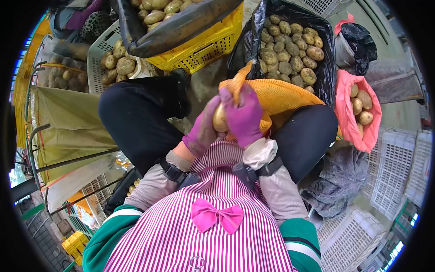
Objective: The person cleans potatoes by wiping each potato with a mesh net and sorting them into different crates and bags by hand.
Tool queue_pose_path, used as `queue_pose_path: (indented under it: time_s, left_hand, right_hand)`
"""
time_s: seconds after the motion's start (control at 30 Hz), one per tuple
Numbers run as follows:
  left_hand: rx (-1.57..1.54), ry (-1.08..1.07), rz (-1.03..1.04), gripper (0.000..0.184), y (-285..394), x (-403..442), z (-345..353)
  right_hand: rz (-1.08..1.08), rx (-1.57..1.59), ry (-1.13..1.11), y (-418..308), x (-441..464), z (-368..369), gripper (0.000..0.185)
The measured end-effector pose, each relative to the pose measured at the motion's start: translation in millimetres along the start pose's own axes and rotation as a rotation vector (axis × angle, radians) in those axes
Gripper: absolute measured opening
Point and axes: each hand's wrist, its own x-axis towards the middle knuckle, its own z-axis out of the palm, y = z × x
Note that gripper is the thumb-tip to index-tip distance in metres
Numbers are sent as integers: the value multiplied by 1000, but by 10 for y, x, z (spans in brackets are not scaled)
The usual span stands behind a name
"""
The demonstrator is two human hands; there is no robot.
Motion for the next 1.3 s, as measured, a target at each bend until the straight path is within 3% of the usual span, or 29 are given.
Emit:
queue_pose_path:
  time_s: [0.03, 0.07, 0.1, 0.17, 0.23, 0.27, 0.33, 0.4, 0.47, 0.5, 0.57, 0.6, 0.67, 0.7, 0.73, 0.8, 0.83, 0.97, 1.03, 1.07, 1.1, 1.17, 1.2, 1.3]
  left_hand:
    - [2, 2, 4, 39, -84, 121, -90]
    - [133, -49, 348, 34, -248, 343, -239]
    - [-55, -95, 346, 32, -288, 383, -258]
    - [-439, -189, 328, 32, -380, 467, -303]
    - [-583, -293, 234, 45, -510, 389, -394]
    - [-650, -353, 189, 53, -550, 373, -440]
    - [-772, -489, 92, 69, -550, 378, -494]
    - [-835, -558, 59, 78, -524, 429, -488]
    - [-661, -336, 191, 61, -458, 372, -401]
    - [-572, -227, 250, 55, -403, 340, -346]
    - [-91, -205, 641, 53, -266, 141, -207]
    - [110, -177, 640, 52, -206, 105, -203]
    - [-509, -482, 177, 54, -188, 264, -304]
    - [-780, -520, -87, 57, -178, 343, -353]
    - [-781, -445, -104, 58, -70, 218, -240]
    - [-842, -415, -87, 61, 27, 155, -179]
    - [-847, -407, -90, 61, 19, 117, -173]
    - [-648, -271, 27, 64, 83, 55, -49]
    - [-503, -229, 31, 66, 71, 44, -32]
    - [-268, -202, 141, 69, 45, 57, -60]
    - [-32, -176, 250, 73, 39, 70, -88]
    - [-116, -281, 208, 78, 45, 6, -102]
    - [-134, -288, 200, 76, 77, -72, -48]
    - [-256, -223, 119, 78, 155, -90, -26]
  right_hand:
    - [-3, 3, -1, -33, -63, 20, 31]
    - [-393, -282, -15, -74, -153, 22, 33]
    - [-781, -568, -31, -107, -240, 9, 35]
    - [-750, -553, -134, -106, -272, -56, 37]
    - [-255, -378, 18, -35, -209, -59, 33]
    - [-182, -186, 90, 40, -49, -39, 31]
    - [-73, -67, 83, -39, 0, -83, 30]
    - [-166, -129, 64, -138, -165, -90, 30]
    - [-723, -552, -274, -155, -372, -73, 33]
    - [-724, -550, -280, -172, -360, -57, 33]
    - [-644, -494, -100, -208, -289, -22, 32]
    - [-542, -457, -1, -162, -245, 34, 24]
    - [-249, -369, 70, -148, 13, 8, 29]
    - [-186, -389, 101, -68, 181, -103, 30]
    - [-189, -383, 114, -52, 226, -212, 30]
    - [90, 189, 53, -80, 295, -339, 28]
    - [98, 187, 48, -114, 235, -363, 28]
    - [-112, -3, -20, -205, -87, -369, 28]
    - [-707, -511, -29, -209, -148, -286, 32]
    - [-531, -342, 91, -205, -179, -195, 29]
    - [-531, -343, 98, -204, -120, -224, 29]
    - [94, 102, 55, -188, 64, -348, 22]
    - [208, 186, 19, -163, 137, -427, 17]
    - [99, 355, -110, -171, 40, -511, 19]
